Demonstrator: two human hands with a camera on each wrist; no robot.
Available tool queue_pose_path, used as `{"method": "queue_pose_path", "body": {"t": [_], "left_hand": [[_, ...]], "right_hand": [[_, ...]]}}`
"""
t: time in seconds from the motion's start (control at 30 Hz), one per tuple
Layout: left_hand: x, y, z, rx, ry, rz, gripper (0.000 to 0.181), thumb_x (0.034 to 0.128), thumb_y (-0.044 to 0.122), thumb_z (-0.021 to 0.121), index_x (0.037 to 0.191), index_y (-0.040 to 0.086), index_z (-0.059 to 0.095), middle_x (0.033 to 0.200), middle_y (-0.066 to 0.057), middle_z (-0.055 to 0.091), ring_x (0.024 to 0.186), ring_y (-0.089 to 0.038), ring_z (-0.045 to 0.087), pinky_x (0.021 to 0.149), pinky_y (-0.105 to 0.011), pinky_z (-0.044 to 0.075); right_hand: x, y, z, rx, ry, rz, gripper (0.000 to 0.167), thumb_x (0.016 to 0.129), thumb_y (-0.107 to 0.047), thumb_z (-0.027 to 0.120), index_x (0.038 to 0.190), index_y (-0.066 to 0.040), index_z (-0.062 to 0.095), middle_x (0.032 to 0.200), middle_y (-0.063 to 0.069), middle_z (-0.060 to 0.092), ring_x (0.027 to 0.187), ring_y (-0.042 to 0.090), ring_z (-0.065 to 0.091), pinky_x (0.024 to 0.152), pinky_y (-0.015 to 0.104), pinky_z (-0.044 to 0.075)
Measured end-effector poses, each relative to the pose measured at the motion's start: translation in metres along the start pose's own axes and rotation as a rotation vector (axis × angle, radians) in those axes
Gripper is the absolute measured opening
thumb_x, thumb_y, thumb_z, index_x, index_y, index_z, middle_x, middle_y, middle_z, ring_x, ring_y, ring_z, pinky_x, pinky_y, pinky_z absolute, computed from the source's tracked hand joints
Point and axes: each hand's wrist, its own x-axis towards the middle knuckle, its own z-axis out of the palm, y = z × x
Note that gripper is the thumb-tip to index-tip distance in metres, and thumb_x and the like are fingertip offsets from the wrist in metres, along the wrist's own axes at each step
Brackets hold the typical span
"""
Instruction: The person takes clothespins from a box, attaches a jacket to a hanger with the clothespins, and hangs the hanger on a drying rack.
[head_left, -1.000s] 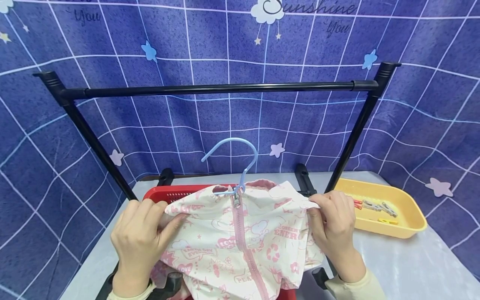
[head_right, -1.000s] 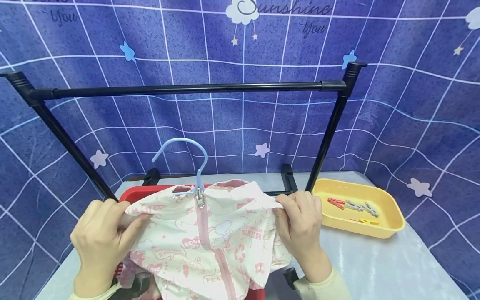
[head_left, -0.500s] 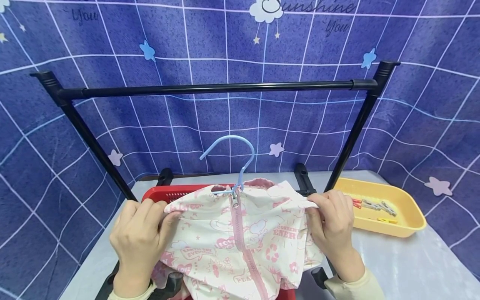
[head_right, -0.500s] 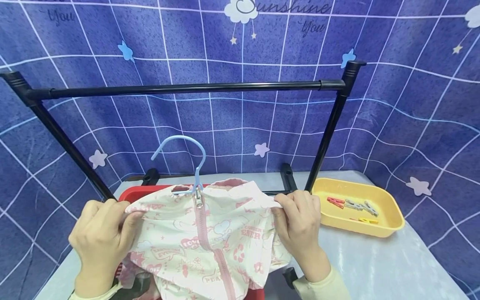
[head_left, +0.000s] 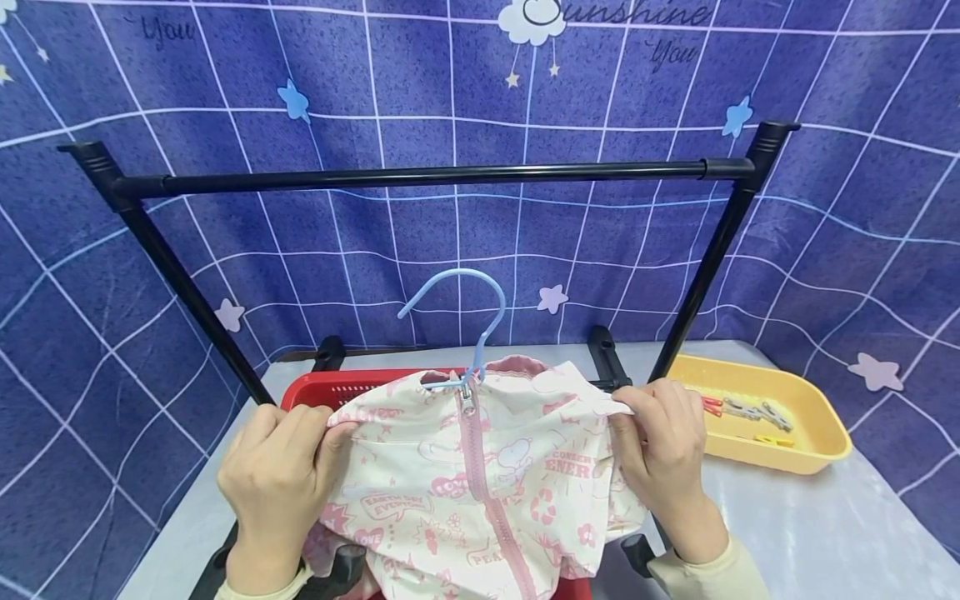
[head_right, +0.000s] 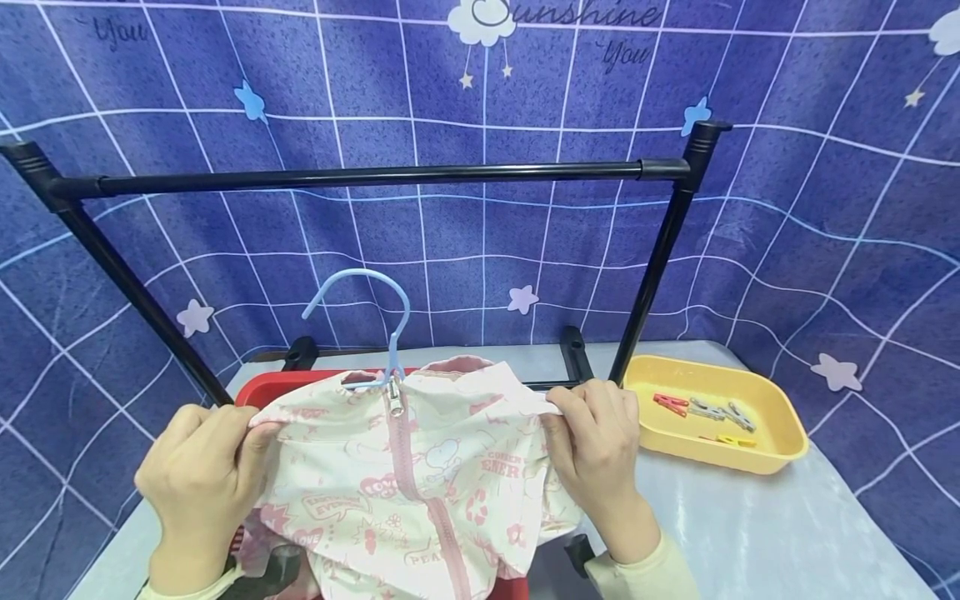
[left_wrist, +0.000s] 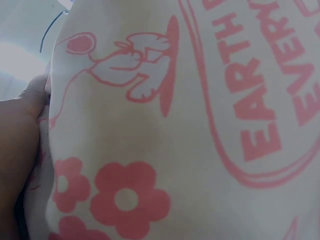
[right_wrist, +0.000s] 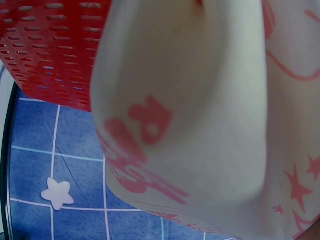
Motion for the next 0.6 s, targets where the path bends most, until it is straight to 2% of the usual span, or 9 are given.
{"method": "queue_pose_path", "body": {"t": [0.6], "left_hand": [[-0.0021,-0.0002,0.0006,0.016,0.011,0.006,0.057,0.1028,0.051,0.045,0.068,0.006,0.051,0.055,-0.006,0.04,0.047,-0.029,0.038,0.04,-0.032,0.014]], "right_hand": [[-0.0015,0.0006,0.0006,0.001,-0.011,0.003,0.036,0.104,-0.029,0.052,0.082,-0.002,0.061,0.065,0.007,0.04,0.056,0.023,0.034,0.063,0.033,0.021]]}}
